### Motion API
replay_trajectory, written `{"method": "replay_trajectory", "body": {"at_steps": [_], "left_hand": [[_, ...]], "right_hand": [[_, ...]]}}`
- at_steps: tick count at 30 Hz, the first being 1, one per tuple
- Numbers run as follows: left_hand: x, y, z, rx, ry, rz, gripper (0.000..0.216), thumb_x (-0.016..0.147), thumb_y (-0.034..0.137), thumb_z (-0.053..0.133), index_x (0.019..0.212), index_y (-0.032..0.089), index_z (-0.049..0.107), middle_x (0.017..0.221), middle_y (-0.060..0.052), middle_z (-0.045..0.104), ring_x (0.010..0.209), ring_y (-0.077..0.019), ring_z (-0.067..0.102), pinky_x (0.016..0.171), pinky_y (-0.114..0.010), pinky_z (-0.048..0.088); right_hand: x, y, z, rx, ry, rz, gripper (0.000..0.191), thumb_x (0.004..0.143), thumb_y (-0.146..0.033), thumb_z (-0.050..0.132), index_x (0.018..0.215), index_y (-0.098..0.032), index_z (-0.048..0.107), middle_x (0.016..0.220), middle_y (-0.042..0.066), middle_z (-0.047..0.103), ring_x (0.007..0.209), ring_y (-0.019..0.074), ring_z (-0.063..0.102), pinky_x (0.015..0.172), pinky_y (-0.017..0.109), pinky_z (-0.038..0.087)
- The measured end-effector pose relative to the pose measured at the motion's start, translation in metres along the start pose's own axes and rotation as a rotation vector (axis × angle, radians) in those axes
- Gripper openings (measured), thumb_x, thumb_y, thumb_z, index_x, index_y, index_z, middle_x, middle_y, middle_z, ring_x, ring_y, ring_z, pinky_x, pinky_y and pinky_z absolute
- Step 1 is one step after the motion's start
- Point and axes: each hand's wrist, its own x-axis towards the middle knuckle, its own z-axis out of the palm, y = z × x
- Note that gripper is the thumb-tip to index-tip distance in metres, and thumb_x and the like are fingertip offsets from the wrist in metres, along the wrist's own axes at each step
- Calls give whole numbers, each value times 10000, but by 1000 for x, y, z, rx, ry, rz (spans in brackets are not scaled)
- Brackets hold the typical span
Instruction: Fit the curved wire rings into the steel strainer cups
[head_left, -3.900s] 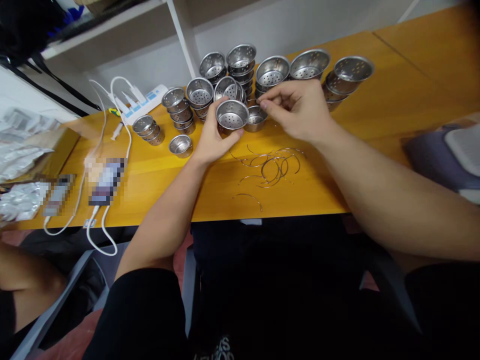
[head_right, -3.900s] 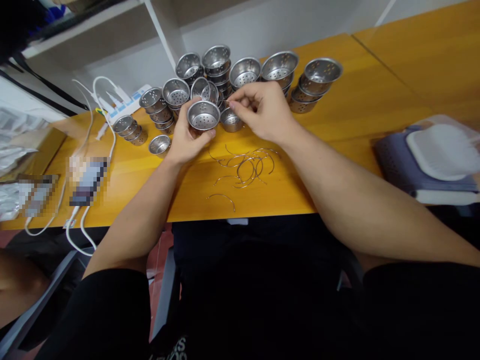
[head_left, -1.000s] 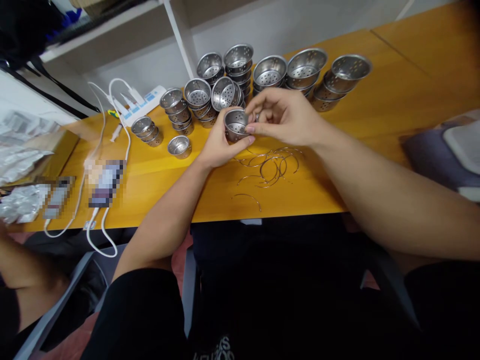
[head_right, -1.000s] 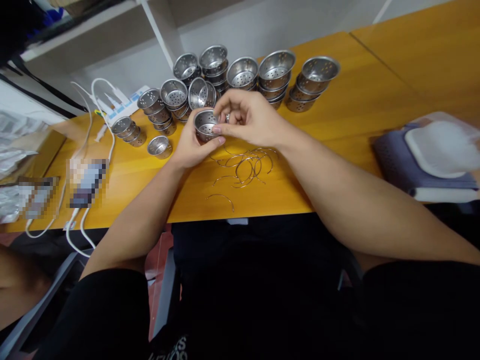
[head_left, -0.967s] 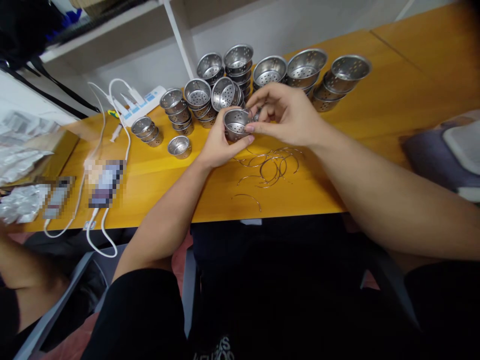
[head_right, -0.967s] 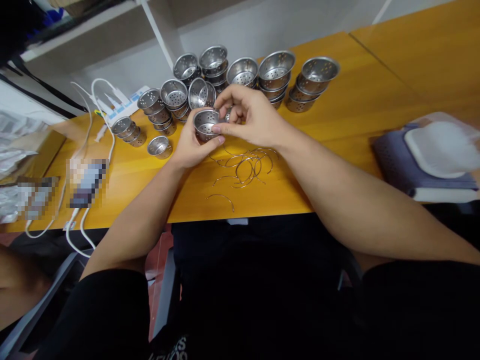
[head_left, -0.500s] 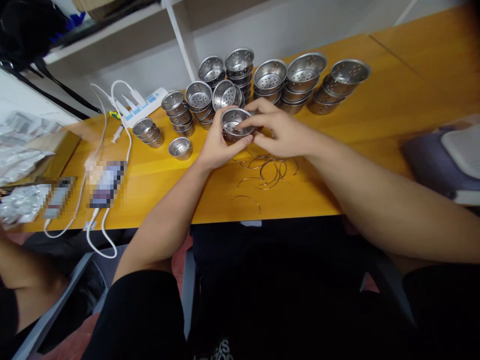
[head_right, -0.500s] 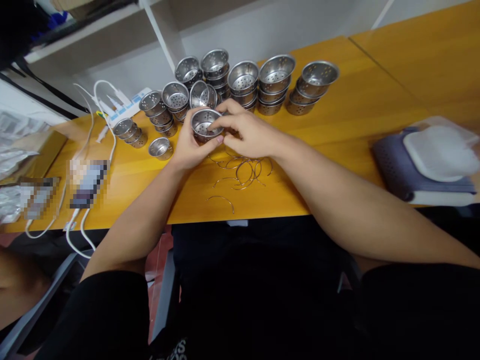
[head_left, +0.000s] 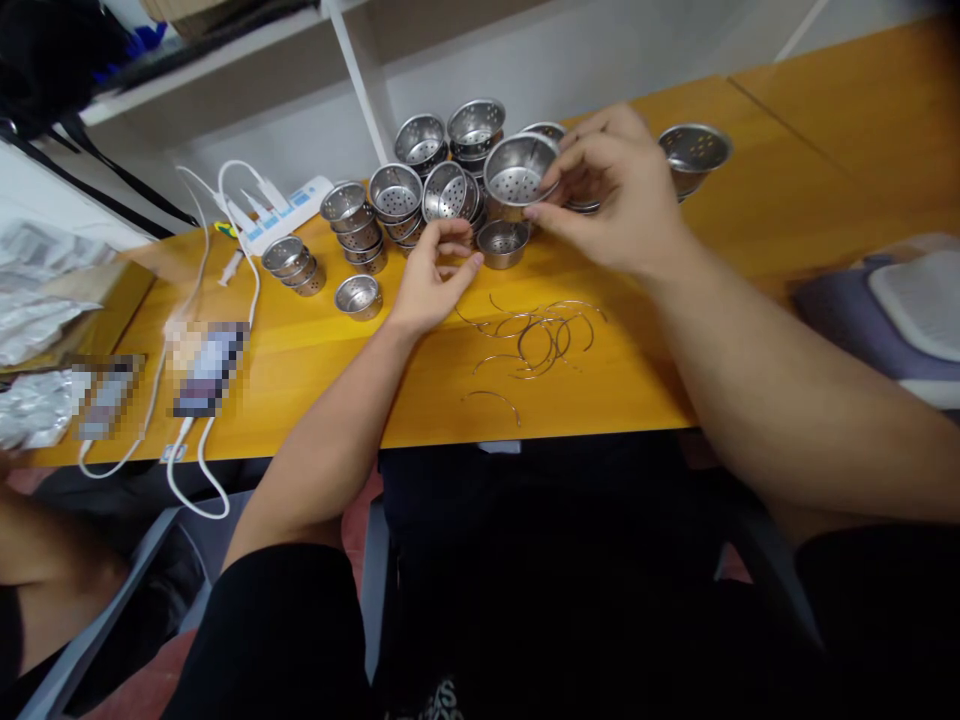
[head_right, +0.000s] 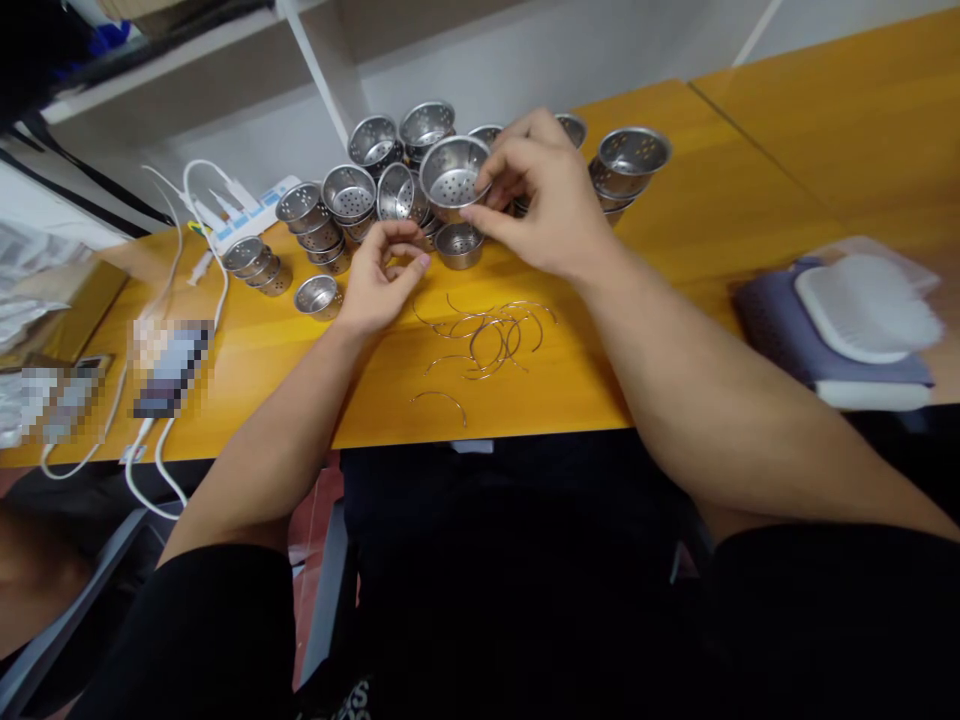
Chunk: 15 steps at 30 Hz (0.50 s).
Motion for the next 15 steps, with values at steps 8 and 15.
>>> {"method": "replay_trajectory", "body": {"at_steps": [8,15], "left_hand": [[-4,9,8,47,-207,97,632,1100,347,860,1717,293,735,1971,-200,656,1546,-355,839,1327,-574,758],[-1,20,-1,194,-238,193,425,1134,304,844,1549,216,838,1658,-212,833,1583,-390,818,1465,-633,656]], "right_hand": [[-1,-6,7,-50,188,11,631,906,-924,1077,1043,-368,812,1502,190,758,1160,386,718,997,599,725],[-5,10,7,-121,-106,53,647,923,-917,1081,1040,-321,856,1392,183,829,914,303,737,962,606,716]]}}
